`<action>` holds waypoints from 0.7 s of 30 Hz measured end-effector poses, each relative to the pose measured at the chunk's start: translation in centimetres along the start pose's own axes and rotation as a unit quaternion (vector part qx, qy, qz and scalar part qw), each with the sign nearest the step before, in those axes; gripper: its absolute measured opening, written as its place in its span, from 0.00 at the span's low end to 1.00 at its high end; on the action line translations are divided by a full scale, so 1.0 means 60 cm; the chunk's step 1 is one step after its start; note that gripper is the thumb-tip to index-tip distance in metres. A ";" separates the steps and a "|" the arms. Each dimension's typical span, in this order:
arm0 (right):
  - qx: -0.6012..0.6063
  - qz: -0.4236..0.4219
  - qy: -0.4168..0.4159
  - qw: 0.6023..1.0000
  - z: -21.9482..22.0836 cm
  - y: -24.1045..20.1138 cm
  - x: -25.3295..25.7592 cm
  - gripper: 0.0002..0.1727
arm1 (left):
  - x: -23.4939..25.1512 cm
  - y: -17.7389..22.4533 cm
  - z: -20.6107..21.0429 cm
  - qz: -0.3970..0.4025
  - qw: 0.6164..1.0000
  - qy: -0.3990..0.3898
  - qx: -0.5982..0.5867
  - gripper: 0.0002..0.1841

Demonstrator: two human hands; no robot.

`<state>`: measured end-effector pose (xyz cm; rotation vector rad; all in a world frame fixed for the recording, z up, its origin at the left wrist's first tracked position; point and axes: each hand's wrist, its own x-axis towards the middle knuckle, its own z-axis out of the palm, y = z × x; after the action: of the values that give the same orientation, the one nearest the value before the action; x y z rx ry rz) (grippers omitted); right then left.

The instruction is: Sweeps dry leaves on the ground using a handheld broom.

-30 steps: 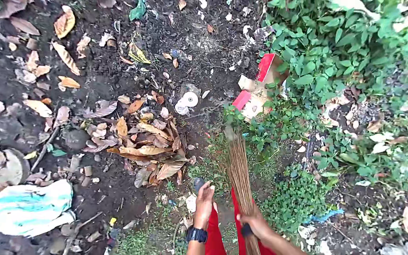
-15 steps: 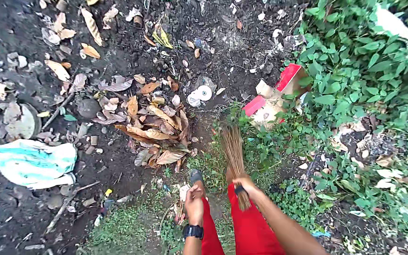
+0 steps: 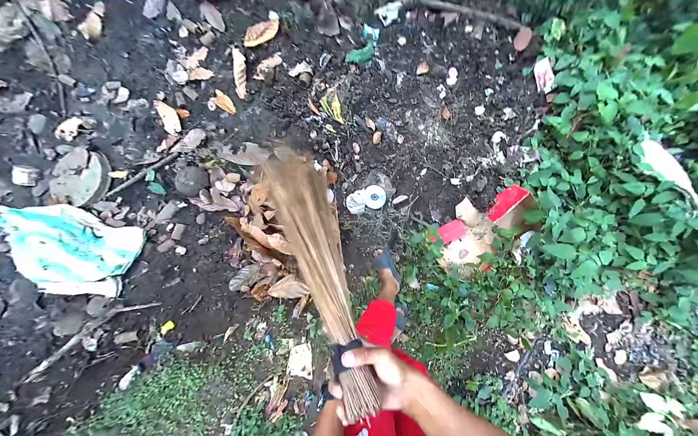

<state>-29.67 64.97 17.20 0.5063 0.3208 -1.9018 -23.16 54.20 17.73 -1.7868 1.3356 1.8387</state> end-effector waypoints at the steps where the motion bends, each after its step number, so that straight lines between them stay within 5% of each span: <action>1: -0.011 0.004 0.021 1.000 -0.001 -0.007 -0.007 0.24 | 0.026 -0.016 -0.020 0.101 0.970 -0.115 0.191 0.14; 2: -0.033 -0.003 0.044 0.998 -0.001 -0.028 -0.018 0.26 | 0.061 0.012 0.011 0.036 0.902 -0.120 0.413 0.21; 4: -0.091 -0.007 0.077 0.993 -0.017 -0.095 -0.039 0.32 | 0.172 -0.008 0.074 -0.062 0.771 -0.124 0.621 0.43; 6: -0.195 -0.004 0.148 0.969 -0.037 -0.171 -0.037 0.41 | 0.242 -0.063 0.091 -0.084 0.710 -0.117 0.689 0.61; 8: -0.238 -0.024 0.257 0.937 -0.069 -0.242 -0.002 0.44 | 0.254 -0.073 0.105 -0.106 0.671 -0.111 0.725 0.68; 12: -0.319 -0.096 0.471 0.817 -0.178 -0.405 0.169 0.44 | 0.254 -0.049 0.137 -0.122 0.674 -0.134 0.717 0.62; 15: -0.436 -0.024 0.539 0.721 -0.256 -0.511 0.339 0.50 | 0.251 -0.055 0.170 -0.064 0.694 -0.046 0.716 0.57; 18: -0.578 0.111 0.428 0.686 -0.263 -0.546 0.424 0.53 | 0.250 -0.041 0.183 -0.021 0.703 0.000 0.711 0.53; 21: -0.622 0.161 0.300 0.705 -0.182 -0.576 0.342 0.59 | 0.255 -0.012 0.192 -0.079 0.726 -0.039 0.682 0.51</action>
<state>-66.13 66.11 -2.86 0.1745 1.6708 -0.7628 -33.57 56.85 1.84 -0.8696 1.6616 0.3749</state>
